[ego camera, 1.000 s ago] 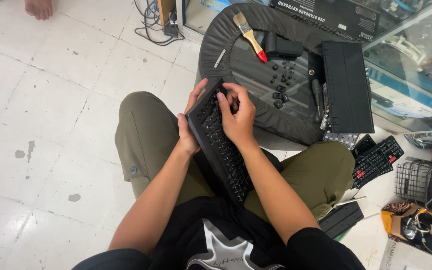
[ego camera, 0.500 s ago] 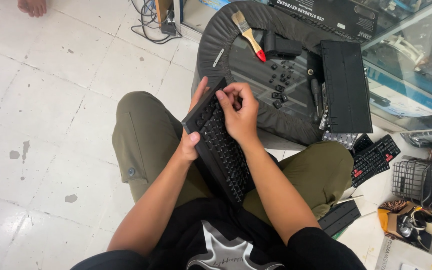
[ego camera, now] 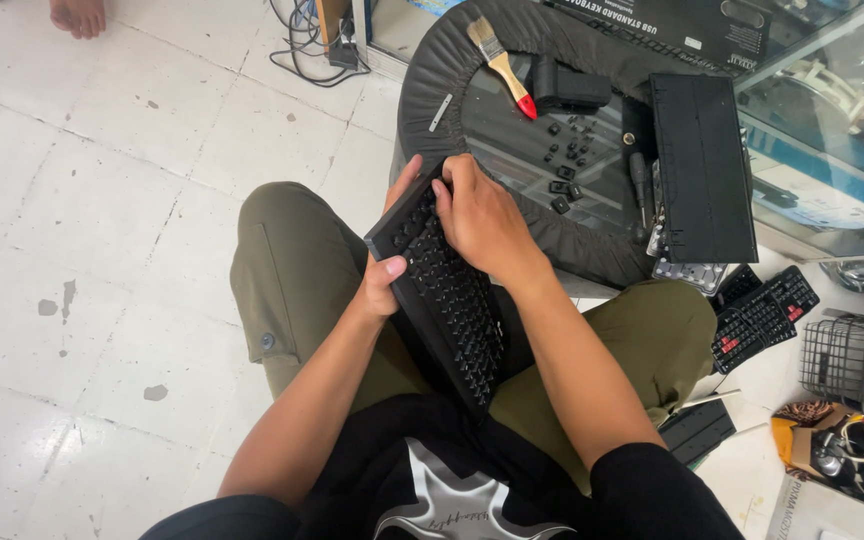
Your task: The person is manually installing individual keys onto a laptop keyboard frame by picking them from a pile and pressing them into place.
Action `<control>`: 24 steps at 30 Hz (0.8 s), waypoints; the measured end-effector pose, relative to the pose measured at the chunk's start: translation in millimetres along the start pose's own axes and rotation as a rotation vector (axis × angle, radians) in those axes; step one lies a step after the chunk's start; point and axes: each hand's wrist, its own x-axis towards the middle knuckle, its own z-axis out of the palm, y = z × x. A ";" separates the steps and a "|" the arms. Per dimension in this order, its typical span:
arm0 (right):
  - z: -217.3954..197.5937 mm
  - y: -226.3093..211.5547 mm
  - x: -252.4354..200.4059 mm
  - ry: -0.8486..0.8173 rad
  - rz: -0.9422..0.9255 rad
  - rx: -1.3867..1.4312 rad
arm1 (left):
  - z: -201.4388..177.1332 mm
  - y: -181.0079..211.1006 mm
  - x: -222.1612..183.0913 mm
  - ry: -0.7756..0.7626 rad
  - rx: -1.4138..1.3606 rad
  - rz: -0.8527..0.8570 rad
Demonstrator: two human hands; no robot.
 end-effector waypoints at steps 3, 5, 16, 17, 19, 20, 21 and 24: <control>-5.1 11.1 -1.4 -0.032 0.039 0.192 | -3.4 -3.6 0.3 -0.022 -0.017 0.035; -3.9 15.6 -8.9 -0.017 0.056 0.249 | 1.6 -7.2 0.6 -0.014 -0.049 0.045; -7.3 5.3 -7.6 0.014 0.111 0.222 | 2.8 -23.3 2.1 0.006 -0.076 0.132; -7.6 6.5 -5.3 -0.021 0.056 0.139 | 4.4 -20.5 1.9 0.007 -0.073 0.129; -9.2 7.9 1.7 -0.053 -0.005 0.062 | 1.4 -17.0 1.4 0.008 -0.061 0.130; -13.2 9.0 4.2 -0.103 -0.044 -0.022 | -0.6 -17.9 1.0 0.003 -0.063 0.121; -17.3 10.2 6.7 -0.154 -0.082 -0.107 | -2.3 -18.8 0.7 -0.003 -0.065 0.113; -20.6 21.8 10.4 -0.211 -0.124 -0.133 | -4.4 -30.2 -0.4 0.000 -0.158 0.101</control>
